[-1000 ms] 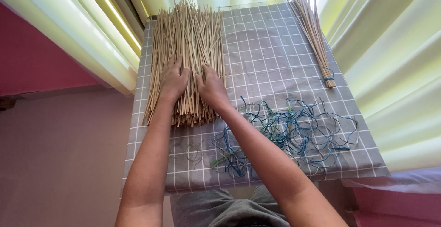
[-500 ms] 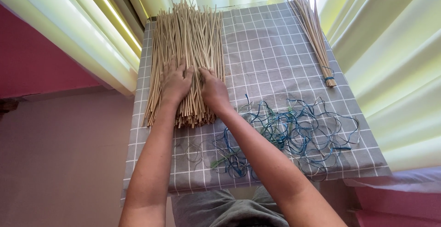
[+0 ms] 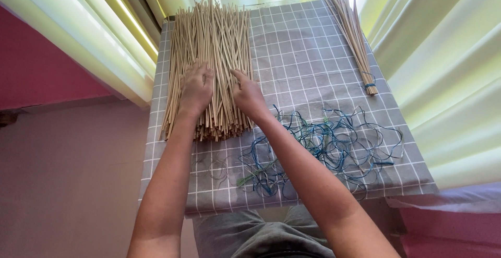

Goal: Gathering thin wooden sticks into bundles and tying them together with blue plastic-coated wire.

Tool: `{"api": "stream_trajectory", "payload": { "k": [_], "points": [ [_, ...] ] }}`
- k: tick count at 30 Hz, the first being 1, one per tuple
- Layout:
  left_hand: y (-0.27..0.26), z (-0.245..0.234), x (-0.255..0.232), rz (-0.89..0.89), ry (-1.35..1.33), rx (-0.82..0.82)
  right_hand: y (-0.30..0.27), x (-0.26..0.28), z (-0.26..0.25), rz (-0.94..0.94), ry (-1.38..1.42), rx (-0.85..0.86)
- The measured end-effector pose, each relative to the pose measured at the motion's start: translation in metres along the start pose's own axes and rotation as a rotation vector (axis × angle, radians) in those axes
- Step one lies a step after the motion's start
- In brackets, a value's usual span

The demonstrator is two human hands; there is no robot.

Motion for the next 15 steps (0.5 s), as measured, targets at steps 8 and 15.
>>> {"api": "stream_trajectory", "payload": {
  "k": [8,15],
  "points": [
    [-0.014,0.005,-0.002,0.199,-0.049,-0.098,-0.007,-0.009,-0.019,0.125,0.069,-0.016],
    [-0.045,0.021,-0.078,0.531,-0.146,-0.040,0.012,0.011,-0.020,0.388,1.119,-0.070]
  ]
}}
Point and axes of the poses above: each hand's wrist, its own y-axis towards the middle knuckle, its own z-axis out of the palm, x = y × z, the point moved 4 cm from there along y, towards the middle knuckle, and after that the axes turned 10 degrees about -y, right-handed, at the moved point
